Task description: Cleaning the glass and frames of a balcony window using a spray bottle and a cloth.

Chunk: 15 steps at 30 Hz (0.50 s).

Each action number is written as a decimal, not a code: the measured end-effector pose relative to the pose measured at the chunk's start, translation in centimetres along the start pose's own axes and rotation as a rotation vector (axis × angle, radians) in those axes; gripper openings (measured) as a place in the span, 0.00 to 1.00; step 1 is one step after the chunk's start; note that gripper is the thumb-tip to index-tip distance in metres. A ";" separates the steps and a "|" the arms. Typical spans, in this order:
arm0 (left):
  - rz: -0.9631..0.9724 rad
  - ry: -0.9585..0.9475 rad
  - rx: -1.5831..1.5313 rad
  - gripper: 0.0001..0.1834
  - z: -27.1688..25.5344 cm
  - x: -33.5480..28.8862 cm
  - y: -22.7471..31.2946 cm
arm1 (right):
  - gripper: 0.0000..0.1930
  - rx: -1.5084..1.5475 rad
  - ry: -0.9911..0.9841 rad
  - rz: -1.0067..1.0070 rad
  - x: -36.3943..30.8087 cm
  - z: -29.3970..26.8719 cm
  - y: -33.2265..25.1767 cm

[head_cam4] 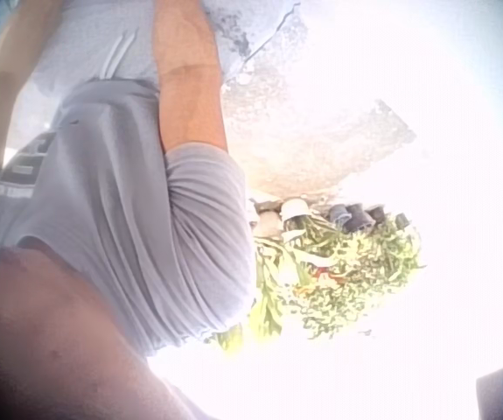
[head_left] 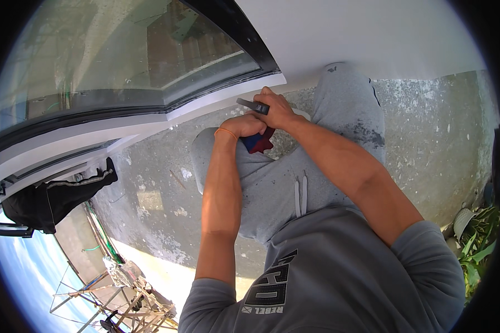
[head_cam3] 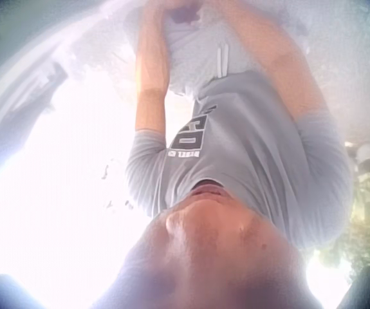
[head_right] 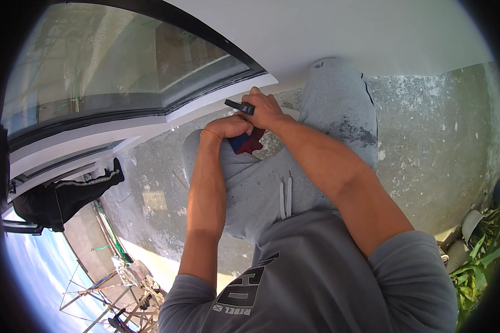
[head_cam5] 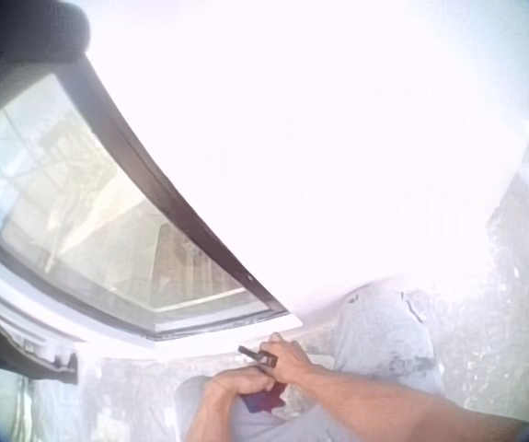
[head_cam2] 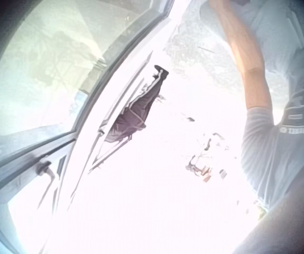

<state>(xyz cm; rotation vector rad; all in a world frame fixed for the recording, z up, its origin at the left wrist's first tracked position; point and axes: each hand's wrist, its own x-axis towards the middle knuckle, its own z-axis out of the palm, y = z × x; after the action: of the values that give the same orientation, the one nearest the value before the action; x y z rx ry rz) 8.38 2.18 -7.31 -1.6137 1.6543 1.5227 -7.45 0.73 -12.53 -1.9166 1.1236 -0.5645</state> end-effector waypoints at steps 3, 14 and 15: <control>0.008 0.017 0.002 0.17 0.1 0.2 -0.1 | 0.18 0.027 -0.005 0.027 -0.2 -0.1 -0.2; -0.035 0.100 0.110 0.17 0.2 -3.0 2.4 | 0.30 0.098 0.064 0.102 1.4 1.7 1.2; -0.033 0.118 0.109 0.17 0.0 -4.4 2.6 | 0.30 0.091 0.067 0.085 2.1 2.3 1.5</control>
<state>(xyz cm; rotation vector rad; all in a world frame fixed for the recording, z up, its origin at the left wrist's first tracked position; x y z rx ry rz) 7.36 3.59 -2.52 -1.6922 1.7321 1.3200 -5.50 -0.45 -15.13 -1.7756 1.1956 -0.6256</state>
